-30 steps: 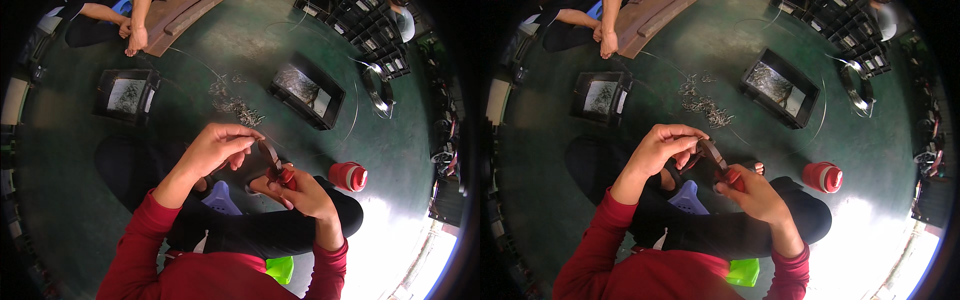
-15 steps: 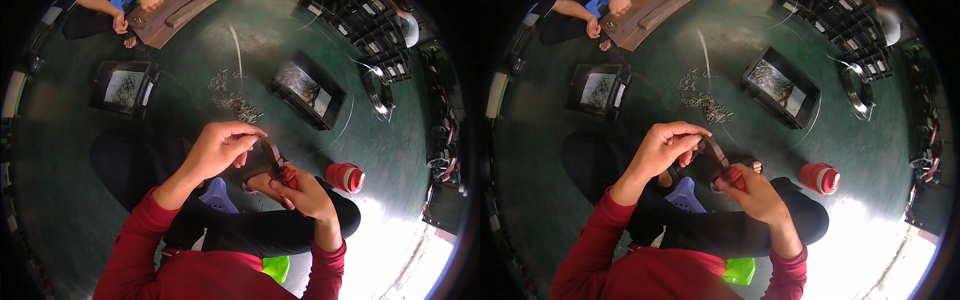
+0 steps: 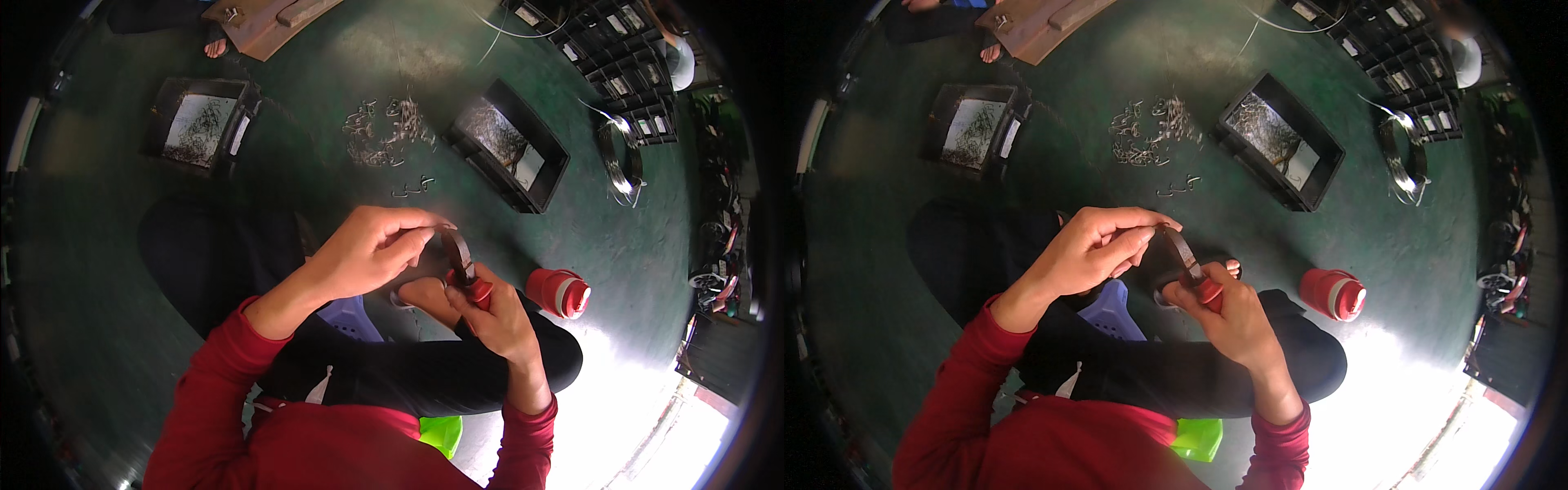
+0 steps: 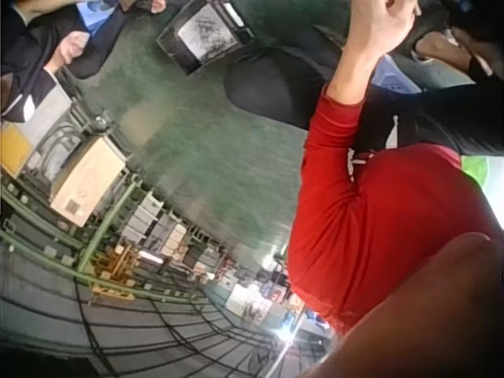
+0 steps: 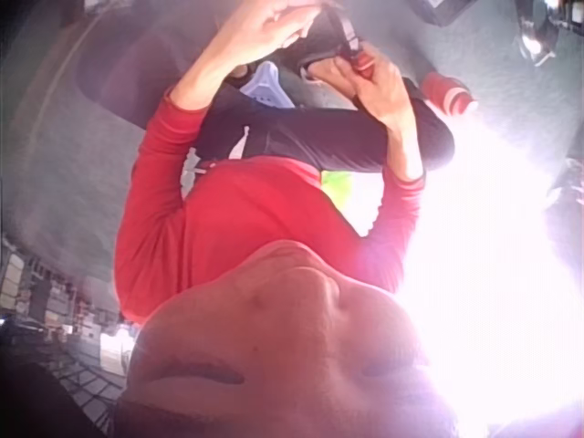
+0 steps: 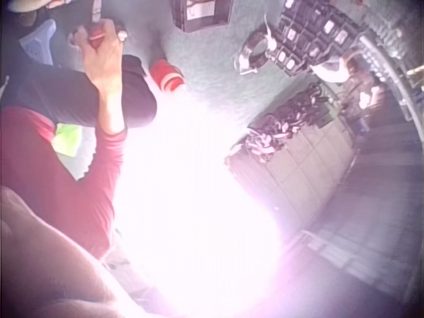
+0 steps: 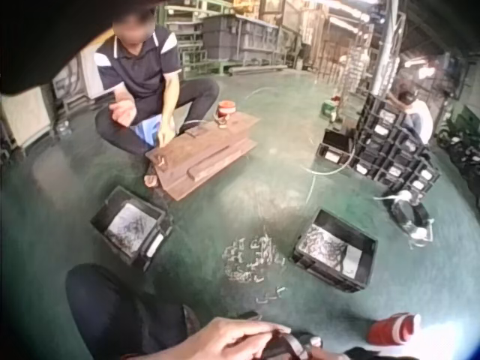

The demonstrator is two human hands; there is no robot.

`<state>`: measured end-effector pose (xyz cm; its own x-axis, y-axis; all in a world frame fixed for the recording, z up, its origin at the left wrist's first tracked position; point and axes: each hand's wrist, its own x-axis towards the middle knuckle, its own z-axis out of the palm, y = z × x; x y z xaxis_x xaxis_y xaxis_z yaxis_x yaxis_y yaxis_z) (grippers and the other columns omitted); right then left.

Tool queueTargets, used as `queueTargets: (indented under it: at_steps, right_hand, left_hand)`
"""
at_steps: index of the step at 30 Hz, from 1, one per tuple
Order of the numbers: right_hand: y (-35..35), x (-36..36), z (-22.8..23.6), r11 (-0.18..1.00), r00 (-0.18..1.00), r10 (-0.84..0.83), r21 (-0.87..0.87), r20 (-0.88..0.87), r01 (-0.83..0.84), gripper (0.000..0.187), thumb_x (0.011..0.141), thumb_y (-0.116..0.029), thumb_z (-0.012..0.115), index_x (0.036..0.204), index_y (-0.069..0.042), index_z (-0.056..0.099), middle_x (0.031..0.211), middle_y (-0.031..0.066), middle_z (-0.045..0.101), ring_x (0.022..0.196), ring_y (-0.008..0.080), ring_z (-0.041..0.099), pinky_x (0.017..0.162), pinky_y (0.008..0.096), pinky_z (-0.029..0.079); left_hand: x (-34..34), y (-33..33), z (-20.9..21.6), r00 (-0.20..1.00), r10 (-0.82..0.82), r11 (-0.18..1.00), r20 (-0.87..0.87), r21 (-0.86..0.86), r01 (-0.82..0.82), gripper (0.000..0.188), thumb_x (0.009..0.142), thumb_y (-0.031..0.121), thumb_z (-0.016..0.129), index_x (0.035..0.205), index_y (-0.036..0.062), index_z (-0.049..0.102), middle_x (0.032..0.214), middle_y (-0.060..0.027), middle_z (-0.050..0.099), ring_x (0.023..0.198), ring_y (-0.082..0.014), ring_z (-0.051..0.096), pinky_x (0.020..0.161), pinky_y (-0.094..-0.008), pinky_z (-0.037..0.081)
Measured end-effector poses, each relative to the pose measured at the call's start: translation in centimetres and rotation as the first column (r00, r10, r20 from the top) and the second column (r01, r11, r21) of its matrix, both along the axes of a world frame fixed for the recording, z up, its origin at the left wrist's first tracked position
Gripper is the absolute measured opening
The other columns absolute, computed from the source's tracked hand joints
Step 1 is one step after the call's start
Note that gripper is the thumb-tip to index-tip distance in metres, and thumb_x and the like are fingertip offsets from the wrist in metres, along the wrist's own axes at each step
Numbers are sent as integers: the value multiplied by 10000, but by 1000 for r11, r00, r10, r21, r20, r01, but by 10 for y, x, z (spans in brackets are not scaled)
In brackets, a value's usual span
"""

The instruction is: The person sits on a low stool and repeatedly picks up small metal wires from a pile on the floor. Using two pliers, they bend each wire into a hook shape and place the finished pieces into a black plastic bin. Another person works nearby at a wooden board.

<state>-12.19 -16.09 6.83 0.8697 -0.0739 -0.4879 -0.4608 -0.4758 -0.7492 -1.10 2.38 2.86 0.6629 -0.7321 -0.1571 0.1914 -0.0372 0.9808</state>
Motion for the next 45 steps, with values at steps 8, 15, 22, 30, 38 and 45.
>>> queueTargets:
  at_steps: [8,15,22,30,38,45]
  right_hand:
    - [-1,-4,-19,996,997,-5,-90,74,12,230,865,-169,685,963,19,596,702,101,586,648,129,483,650,297,449]
    - [5,-2,-30,991,987,-20,-128,162,41,183,846,-106,688,916,8,564,702,114,586,632,164,491,644,311,452]
    - [8,-2,-40,980,973,-6,-193,231,52,176,834,-78,689,901,5,550,768,141,598,664,196,557,655,314,461]
    - [9,-2,-49,958,960,12,-280,280,69,223,791,-42,686,965,-3,553,847,177,602,737,339,615,661,370,482]
    - [11,-2,-60,928,935,29,-357,354,106,203,844,-79,684,953,7,536,815,151,601,716,295,604,661,355,473]
    - [-2,-4,-46,984,973,18,-177,230,24,250,864,-134,675,1034,-2,548,906,130,651,781,242,639,708,336,488]
  left_hand:
    - [-11,-1,-5,993,31,998,111,47,-37,282,955,69,461,1157,15,650,565,30,451,518,-20,389,470,-221,326]
    - [-19,-5,-3,971,145,988,192,23,-152,238,896,9,496,1071,-29,653,543,-51,464,474,-51,407,442,-255,326]
    - [-24,-4,-3,966,187,981,177,12,-192,215,866,-20,514,1038,-59,636,579,-125,519,482,-91,459,452,-289,359]
    - [-30,-6,-7,969,214,977,127,-19,-213,243,916,-16,484,1113,-44,624,609,-41,523,522,-45,487,458,-229,378]
    - [-34,-9,-12,967,230,973,106,4,-232,261,948,3,464,1155,-35,619,633,-3,524,536,-25,490,468,-205,393]
    - [-20,-9,-28,984,170,983,56,66,-174,195,983,96,460,1099,-18,567,764,-78,651,678,-104,645,579,-231,507]
